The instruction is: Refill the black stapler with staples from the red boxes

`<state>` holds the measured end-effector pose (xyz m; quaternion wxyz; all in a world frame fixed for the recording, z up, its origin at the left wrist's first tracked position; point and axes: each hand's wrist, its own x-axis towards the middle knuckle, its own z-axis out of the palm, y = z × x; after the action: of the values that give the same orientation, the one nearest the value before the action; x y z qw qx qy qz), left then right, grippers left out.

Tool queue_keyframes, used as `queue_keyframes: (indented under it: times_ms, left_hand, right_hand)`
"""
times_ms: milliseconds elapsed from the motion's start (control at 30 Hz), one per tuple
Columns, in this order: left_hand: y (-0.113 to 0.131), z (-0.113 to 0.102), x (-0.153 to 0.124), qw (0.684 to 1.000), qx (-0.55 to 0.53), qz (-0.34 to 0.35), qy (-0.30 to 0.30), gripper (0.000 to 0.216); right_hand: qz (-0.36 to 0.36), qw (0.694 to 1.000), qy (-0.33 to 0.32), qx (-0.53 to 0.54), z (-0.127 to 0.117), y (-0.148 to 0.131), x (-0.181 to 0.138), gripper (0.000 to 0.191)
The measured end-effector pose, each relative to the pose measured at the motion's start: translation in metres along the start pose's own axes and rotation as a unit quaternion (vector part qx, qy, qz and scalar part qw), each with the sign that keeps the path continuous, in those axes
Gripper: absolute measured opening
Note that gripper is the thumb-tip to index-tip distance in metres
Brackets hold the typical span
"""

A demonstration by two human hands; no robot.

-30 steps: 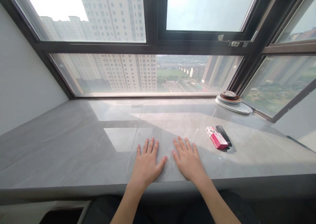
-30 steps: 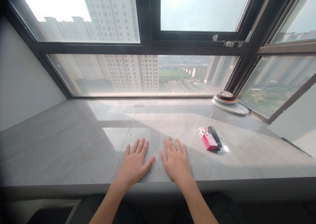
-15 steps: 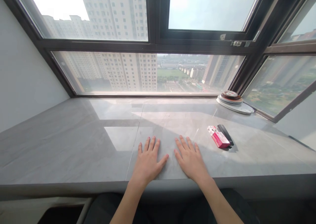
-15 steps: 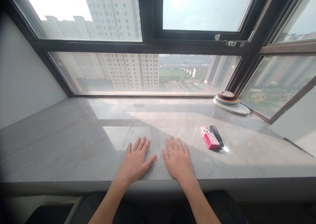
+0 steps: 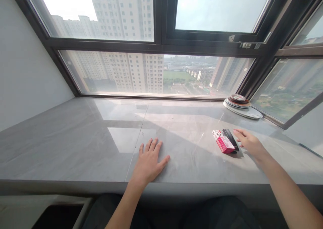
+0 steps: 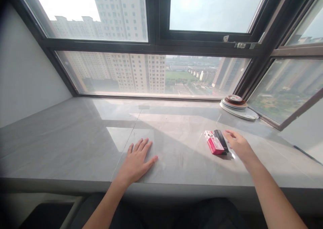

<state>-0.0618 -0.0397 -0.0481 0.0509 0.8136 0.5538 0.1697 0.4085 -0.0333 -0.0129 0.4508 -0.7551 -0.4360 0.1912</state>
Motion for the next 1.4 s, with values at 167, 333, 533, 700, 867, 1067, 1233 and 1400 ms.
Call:
queue_keyframes:
  times_ms: [167,333,533,700,867,1067,1233,1400]
  left_hand:
    - [-0.001,0.003,0.0,1.0,-0.002,0.004,0.014,0.065]
    - [-0.001,0.005,0.002,0.999,-0.027,0.003,0.029,0.059]
    - [-0.004,-0.003,0.002,0.987,-0.154,-0.03,0.045,0.054]
    - [-0.006,-0.012,0.004,0.936,-0.307,-0.107,0.136,0.051]
    - [0.017,-0.015,0.014,0.945,-0.196,-0.15,0.214,0.057]
    - [0.019,-0.01,0.012,0.969,-0.109,-0.151,0.165,0.048]
    - [-0.01,-0.025,0.013,0.963,-0.11,-0.146,0.197,0.044]
    - [-0.061,-0.042,0.046,0.964,-0.052,-0.197,0.173,0.041]
  right_hand:
    - [0.12,0.959,-0.228,0.117,0.002,0.008,0.01,0.05]
    - [0.078,0.944,-0.258,0.188,0.062,-0.034,-0.038,0.048]
    - [-0.037,0.949,-0.25,0.187,0.166,-0.084,-0.102,0.05]
    - [-0.112,0.951,-0.244,0.155,0.233,-0.12,-0.145,0.05]
    - [-0.131,0.966,-0.191,0.118,0.229,-0.124,-0.147,0.048]
    - [-0.062,0.976,-0.178,0.11,0.171,-0.083,-0.13,0.057]
    - [-0.051,0.976,-0.164,0.131,0.154,-0.063,-0.136,0.062]
    - [-0.079,0.981,-0.138,0.111,0.156,-0.063,-0.137,0.06]
